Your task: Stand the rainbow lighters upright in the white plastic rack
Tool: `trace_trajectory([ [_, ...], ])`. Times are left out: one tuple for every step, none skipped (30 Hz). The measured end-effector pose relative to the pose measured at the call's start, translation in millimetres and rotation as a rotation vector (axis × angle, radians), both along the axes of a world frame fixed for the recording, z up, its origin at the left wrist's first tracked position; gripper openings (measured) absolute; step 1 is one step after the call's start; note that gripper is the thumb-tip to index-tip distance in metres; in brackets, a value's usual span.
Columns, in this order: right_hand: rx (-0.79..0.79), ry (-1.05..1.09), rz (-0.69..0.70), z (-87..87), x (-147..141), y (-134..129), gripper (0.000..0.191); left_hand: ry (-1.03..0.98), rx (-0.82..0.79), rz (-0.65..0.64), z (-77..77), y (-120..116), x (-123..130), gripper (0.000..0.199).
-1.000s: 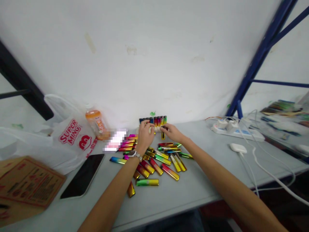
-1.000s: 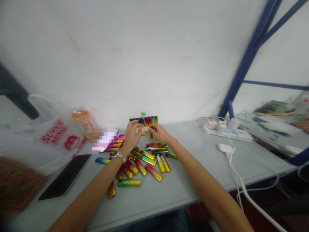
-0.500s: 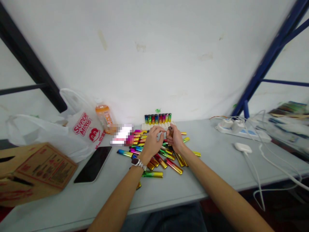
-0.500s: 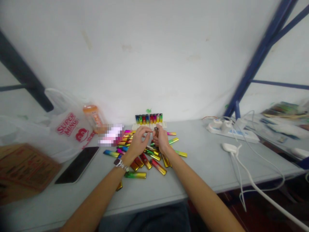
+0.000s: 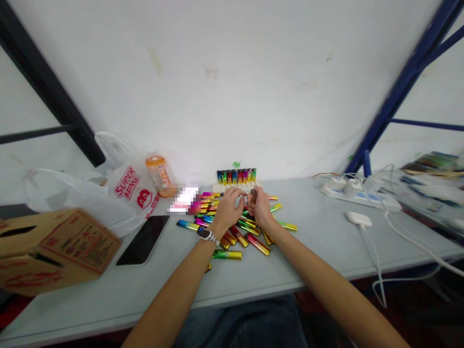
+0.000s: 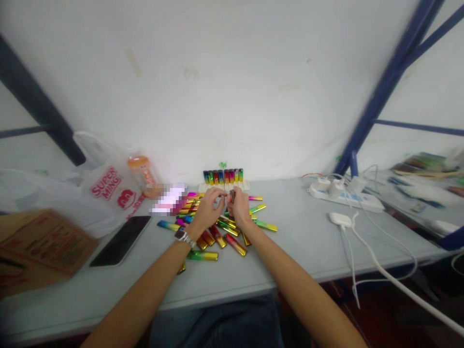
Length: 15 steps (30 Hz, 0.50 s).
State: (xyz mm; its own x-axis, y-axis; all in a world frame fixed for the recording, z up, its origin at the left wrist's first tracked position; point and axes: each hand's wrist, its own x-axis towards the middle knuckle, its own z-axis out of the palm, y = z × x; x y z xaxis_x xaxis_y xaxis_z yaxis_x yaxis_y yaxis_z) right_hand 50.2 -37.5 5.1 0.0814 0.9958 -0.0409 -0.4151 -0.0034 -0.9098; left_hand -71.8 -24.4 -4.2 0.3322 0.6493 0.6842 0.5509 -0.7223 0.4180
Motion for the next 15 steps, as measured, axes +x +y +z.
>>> trace_trajectory([
  [-0.009,0.023,0.032,-0.1,0,0,0.047,0.019,0.022,0.015,-0.4,4,1,0.015],
  [-0.016,0.042,0.062,-0.2,0,0,0.05,0.036,0.044,0.033,-0.7,10,2,0.015],
  [-0.019,0.057,0.084,-0.2,0,1,0.053,0.052,0.064,0.05,-0.8,16,4,0.015],
  [-0.015,0.066,0.094,-0.2,0,1,0.054,0.062,0.083,0.07,-0.7,23,6,0.015],
  [-0.01,0.069,0.092,-0.2,0,1,0.055,0.069,0.097,0.09,-0.2,29,8,0.015],
  [-0.006,0.064,0.083,-0.3,0,2,0.054,0.07,0.108,0.109,0.6,36,11,0.016],
  [-0.002,0.054,0.065,-0.5,0,3,0.053,0.062,0.115,0.128,1.8,42,14,0.016],
  [-0.001,0.04,0.038,-0.7,1,3,0.051,0.046,0.121,0.145,3.3,48,16,0.016],
  [-0.002,0.023,0.006,-1.1,1,4,0.05,0.023,0.125,0.159,5.0,52,18,0.017],
  [-0.005,0.004,-0.028,-1.5,1,5,0.048,-0.001,0.127,0.172,6.9,55,20,0.017],
  [-0.007,-0.015,-0.059,-1.9,2,6,0.046,-0.027,0.128,0.184,8.9,56,21,0.017],
  [-0.005,-0.034,-0.085,-2.3,2,7,0.045,-0.049,0.127,0.194,10.9,56,22,0.018],
  [0.002,-0.052,-0.104,-2.8,3,8,0.044,-0.068,0.125,0.202,12.8,55,22,0.018],
  [0.016,-0.069,-0.115,-3.4,3,9,0.043,-0.083,0.12,0.205,14.6,53,22,0.018],
  [0.031,-0.083,-0.121,-4.0,3,9,0.042,-0.096,0.116,0.203,16.2,49,21,0.018],
])
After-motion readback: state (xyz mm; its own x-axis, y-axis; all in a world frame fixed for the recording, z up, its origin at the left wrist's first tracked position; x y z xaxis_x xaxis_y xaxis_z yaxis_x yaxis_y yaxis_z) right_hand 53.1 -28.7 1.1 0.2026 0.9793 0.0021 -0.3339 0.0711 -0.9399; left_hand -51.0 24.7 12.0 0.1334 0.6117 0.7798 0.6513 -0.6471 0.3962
